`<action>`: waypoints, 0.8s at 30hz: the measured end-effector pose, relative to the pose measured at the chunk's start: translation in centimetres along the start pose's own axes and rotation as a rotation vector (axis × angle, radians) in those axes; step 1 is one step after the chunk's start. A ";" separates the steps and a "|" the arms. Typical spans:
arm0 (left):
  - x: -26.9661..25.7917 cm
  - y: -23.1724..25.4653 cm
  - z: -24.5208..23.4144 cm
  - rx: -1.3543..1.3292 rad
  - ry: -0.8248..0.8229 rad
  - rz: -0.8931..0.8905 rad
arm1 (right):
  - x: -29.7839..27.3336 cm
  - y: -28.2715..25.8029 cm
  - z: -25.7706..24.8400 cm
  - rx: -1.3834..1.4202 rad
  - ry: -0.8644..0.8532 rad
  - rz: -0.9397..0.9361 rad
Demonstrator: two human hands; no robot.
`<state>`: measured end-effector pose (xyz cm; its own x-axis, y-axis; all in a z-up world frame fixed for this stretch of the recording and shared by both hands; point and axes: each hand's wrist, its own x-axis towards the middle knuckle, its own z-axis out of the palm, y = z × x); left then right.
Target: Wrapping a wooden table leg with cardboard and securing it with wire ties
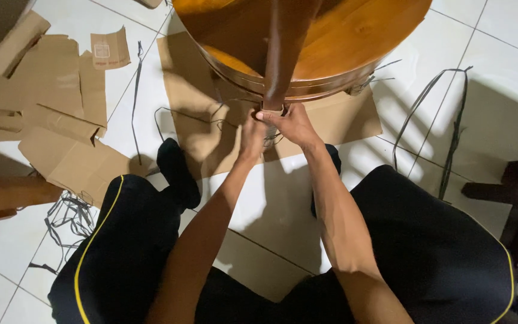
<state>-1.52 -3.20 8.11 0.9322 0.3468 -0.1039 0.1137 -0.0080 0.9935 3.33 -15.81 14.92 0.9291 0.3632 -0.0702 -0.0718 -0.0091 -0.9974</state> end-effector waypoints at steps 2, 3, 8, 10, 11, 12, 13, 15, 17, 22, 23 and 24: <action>1.5 0.7 -0.7 -0.150 0.061 -0.096 | 0.0 0.1 0.0 0.002 -0.006 -0.025; 2.1 0.9 -1.0 -0.299 0.127 -0.195 | -0.1 0.1 0.0 0.003 -0.016 -0.048; 4.6 -0.8 -0.3 -0.061 0.264 0.010 | 0.9 1.3 0.5 0.011 0.009 -0.067; 3.5 0.2 -0.3 -0.060 0.295 0.084 | 0.7 1.3 0.8 0.006 0.029 -0.071; 2.4 1.1 -0.5 -0.061 0.268 0.103 | 0.6 1.1 1.0 -0.036 0.063 -0.070; 1.1 1.9 -0.4 -0.062 0.238 0.117 | 0.1 1.0 1.0 -0.080 0.100 -0.064; 0.7 1.8 0.0 -0.062 0.231 0.116 | 0.3 1.9 0.9 -0.080 0.107 -0.062; 0.0 1.8 0.4 -0.336 0.310 0.087 | 0.9 3.8 1.0 -0.216 0.201 -0.082; -0.6 1.9 -0.1 -0.284 0.299 0.110 | 0.3 3.4 2.1 -0.295 0.288 -0.110; -1.4 0.1 -1.3 -0.001 0.232 0.228 | -2.0 2.9 4.9 -0.415 0.500 -0.190; -1.7 -0.3 -1.4 -0.018 0.203 0.216 | -1.9 3.9 5.3 -0.394 0.550 -0.216; -2.4 -0.9 -1.4 -0.035 0.174 0.199 | -2.2 5.1 5.6 -0.375 0.600 -0.236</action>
<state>-4.32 -2.66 7.57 0.8617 0.4974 0.1003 -0.0809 -0.0605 0.9949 -1.09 -11.44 10.10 0.9505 -0.1755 0.2563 0.1831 -0.3499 -0.9187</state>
